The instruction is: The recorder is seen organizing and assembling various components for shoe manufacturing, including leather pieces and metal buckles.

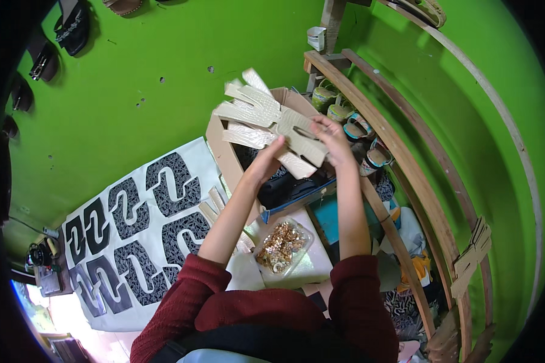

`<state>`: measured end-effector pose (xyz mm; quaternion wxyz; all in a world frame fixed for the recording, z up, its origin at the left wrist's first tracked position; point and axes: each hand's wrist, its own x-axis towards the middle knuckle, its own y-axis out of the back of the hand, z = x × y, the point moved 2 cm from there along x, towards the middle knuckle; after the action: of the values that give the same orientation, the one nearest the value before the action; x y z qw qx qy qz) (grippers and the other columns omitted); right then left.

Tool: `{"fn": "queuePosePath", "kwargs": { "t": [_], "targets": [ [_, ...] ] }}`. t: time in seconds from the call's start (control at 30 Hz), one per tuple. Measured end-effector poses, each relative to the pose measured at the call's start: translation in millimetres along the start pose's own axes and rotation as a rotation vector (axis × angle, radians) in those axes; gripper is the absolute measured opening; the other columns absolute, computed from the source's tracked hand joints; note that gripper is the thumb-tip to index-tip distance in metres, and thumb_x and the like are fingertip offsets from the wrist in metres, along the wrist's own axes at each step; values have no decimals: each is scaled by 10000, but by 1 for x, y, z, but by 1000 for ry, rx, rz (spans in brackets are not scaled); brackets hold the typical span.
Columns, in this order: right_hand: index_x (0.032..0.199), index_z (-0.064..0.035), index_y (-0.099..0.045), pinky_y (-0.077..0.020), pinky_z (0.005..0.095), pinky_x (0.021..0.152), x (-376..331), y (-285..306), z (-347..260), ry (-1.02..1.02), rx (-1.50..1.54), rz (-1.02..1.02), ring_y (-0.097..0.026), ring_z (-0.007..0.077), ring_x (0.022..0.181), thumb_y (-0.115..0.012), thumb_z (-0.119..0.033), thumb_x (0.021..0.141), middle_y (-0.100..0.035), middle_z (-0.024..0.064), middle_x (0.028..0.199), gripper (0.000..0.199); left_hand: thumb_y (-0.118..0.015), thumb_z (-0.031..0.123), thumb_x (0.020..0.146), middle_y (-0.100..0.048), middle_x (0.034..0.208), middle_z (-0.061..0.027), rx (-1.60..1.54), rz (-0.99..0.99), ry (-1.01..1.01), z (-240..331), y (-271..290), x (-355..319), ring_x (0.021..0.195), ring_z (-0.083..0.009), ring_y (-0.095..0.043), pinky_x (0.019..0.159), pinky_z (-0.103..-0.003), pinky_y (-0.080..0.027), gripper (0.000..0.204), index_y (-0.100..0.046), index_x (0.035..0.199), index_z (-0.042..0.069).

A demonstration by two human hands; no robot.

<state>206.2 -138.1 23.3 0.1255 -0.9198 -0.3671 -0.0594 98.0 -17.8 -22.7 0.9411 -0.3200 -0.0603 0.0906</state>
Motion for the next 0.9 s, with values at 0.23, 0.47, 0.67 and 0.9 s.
{"fn": "queuePosePath", "kwargs": {
  "t": [0.23, 0.47, 0.67, 0.9],
  "targets": [
    [916, -14, -544, -411, 193, 640, -16, -28, 26, 49, -187, -2, -504, 48, 702, -533, -170, 869, -563, 1, 785, 163, -599, 158, 802, -532, 1105, -119, -150, 131, -144, 30, 16, -13, 1003, -229, -531, 882, -348, -427, 429, -434, 1161, -8],
    [902, -6, -526, -397, 200, 642, -19, -29, 43, 313, -290, 273, -475, 51, 719, -475, -220, 902, -533, 8, 758, 221, -648, 102, 772, -481, 1159, -102, 35, 224, -219, 30, 24, -20, 1039, -214, -489, 895, -342, -411, 553, -363, 1240, 29],
    [874, -9, -530, -382, 201, 659, -30, -37, 43, 96, -1, 289, -448, 47, 718, -462, -225, 909, -487, -17, 730, 229, -646, 127, 778, -452, 1167, -72, 99, 226, -309, 33, 33, -25, 1024, -196, -470, 867, -329, -407, 632, -296, 1301, 80],
    [879, 24, -601, -393, 198, 673, -38, -28, 46, 145, -305, 172, -480, 51, 777, -521, -195, 874, -553, 2, 851, 234, -685, 188, 752, -438, 1201, -105, 83, 201, -219, 23, 35, -27, 1071, -222, -459, 908, -322, -392, 699, -268, 1290, 28]
  ]
}}
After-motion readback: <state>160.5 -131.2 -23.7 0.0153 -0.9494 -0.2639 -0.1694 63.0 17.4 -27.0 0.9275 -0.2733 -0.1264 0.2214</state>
